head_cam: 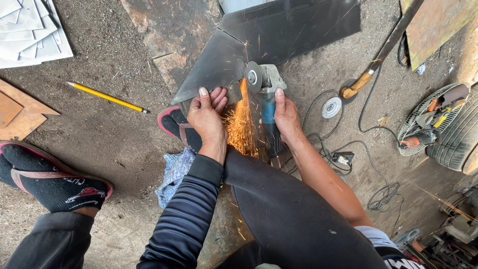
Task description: The person uses an angle grinder to cut a metal sheet along marked lines, producing sparks. The person repositions the sheet multiple times to complete different cuts and separates the cut pieces.
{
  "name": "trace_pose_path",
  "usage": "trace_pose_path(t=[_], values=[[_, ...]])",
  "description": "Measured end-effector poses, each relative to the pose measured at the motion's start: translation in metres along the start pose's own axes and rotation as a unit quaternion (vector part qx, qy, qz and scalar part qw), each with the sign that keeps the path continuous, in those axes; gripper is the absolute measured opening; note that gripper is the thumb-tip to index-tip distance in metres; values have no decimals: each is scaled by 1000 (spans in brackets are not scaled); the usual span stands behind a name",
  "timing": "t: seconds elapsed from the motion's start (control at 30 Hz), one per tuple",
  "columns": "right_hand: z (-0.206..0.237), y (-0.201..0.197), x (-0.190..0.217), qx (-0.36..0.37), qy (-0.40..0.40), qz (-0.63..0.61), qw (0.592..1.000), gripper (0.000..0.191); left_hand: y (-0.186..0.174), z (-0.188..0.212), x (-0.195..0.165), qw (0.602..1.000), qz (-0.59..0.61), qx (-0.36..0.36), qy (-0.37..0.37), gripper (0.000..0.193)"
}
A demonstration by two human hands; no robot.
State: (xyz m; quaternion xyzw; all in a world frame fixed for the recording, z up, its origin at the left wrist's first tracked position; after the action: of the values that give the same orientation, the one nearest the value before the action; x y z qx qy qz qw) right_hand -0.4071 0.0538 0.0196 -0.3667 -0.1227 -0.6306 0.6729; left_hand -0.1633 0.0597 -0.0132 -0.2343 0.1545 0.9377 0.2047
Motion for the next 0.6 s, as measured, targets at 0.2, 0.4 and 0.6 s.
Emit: trace_pose_path(t=[0.2, 0.4, 0.6], values=[[-3, 0, 5, 5, -23, 7, 1000, 76, -1, 0, 1, 1000, -7, -1, 0, 31], [-3, -2, 9, -6, -10, 18, 1000, 78, 0, -1, 2, 1000, -12, 2, 4, 31], [-3, -1, 13, -4, -17, 12, 1000, 77, 0, -2, 3, 1000, -3, 2, 7, 31]])
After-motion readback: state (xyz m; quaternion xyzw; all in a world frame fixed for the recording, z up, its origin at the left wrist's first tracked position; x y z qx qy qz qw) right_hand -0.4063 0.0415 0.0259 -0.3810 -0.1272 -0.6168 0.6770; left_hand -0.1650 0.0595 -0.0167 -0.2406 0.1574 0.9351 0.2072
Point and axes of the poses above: each hand's wrist, its own z-axis away from the middle knuckle, its own y-axis out of the palm, x = y × z, the point moved 8 cm from there along -z, towards the middle knuckle, and after that the axes turned 6 degrees about -x, right-handed, at the moved point
